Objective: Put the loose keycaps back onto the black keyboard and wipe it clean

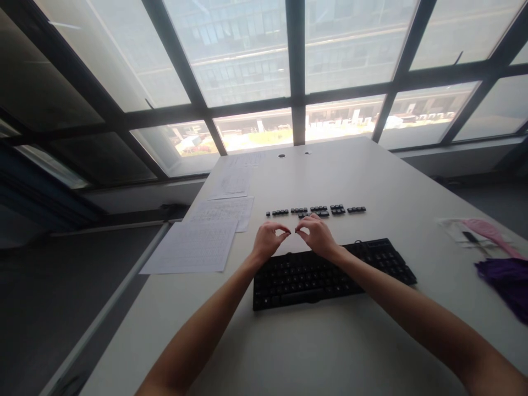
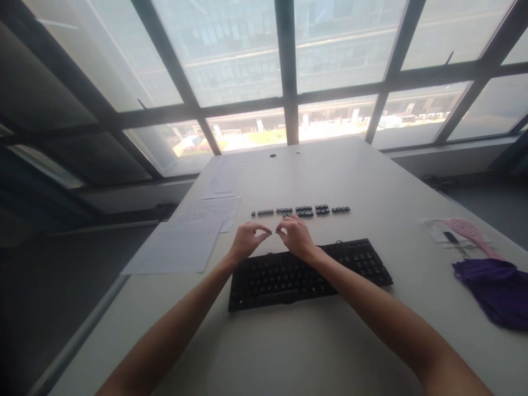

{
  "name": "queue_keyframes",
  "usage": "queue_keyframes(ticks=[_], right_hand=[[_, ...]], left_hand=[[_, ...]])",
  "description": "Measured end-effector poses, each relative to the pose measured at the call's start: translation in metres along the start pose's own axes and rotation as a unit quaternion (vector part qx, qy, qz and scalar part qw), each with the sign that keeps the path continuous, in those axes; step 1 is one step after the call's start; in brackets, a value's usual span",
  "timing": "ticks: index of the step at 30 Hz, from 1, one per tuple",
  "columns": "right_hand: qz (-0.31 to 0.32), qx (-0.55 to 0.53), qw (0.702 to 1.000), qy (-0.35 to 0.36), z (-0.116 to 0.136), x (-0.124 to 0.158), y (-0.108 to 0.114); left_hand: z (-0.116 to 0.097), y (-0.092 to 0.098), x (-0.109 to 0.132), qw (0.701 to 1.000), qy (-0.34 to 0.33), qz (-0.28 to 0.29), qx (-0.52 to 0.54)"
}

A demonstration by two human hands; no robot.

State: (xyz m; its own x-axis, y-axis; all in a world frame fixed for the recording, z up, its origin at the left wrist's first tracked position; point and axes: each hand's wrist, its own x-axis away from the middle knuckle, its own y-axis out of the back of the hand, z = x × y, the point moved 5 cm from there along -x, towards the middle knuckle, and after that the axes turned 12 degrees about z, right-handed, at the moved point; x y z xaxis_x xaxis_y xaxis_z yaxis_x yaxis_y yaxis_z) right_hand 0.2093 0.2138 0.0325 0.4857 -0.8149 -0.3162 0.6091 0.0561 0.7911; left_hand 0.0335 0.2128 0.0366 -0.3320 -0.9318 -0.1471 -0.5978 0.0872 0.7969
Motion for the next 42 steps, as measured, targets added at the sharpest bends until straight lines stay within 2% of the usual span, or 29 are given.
queue_keyframes(ticks=[4, 8, 25, 39, 42], right_hand=[[0.000, -0.127, 0.992, 0.027, 0.018, 0.047, 0.001], [0.033, -0.140, 0.989, 0.040, 0.027, 0.069, -0.010], [0.035, -0.103, 0.991, 0.074, 0.028, 0.076, -0.017], [0.060, -0.031, 0.993, 0.099, 0.035, 0.078, -0.018], [0.057, -0.034, 0.993, 0.096, 0.035, 0.079, -0.018]], left_hand=[[-0.021, -0.003, 0.052, 0.995, -0.031, 0.021, 0.091], [-0.029, -0.014, 0.073, 0.991, -0.049, 0.038, 0.115], [-0.029, -0.023, 0.077, 0.991, -0.093, 0.054, 0.082], [-0.038, -0.031, 0.087, 0.986, -0.136, 0.041, -0.087], [-0.038, -0.032, 0.088, 0.986, -0.140, 0.031, -0.086]])
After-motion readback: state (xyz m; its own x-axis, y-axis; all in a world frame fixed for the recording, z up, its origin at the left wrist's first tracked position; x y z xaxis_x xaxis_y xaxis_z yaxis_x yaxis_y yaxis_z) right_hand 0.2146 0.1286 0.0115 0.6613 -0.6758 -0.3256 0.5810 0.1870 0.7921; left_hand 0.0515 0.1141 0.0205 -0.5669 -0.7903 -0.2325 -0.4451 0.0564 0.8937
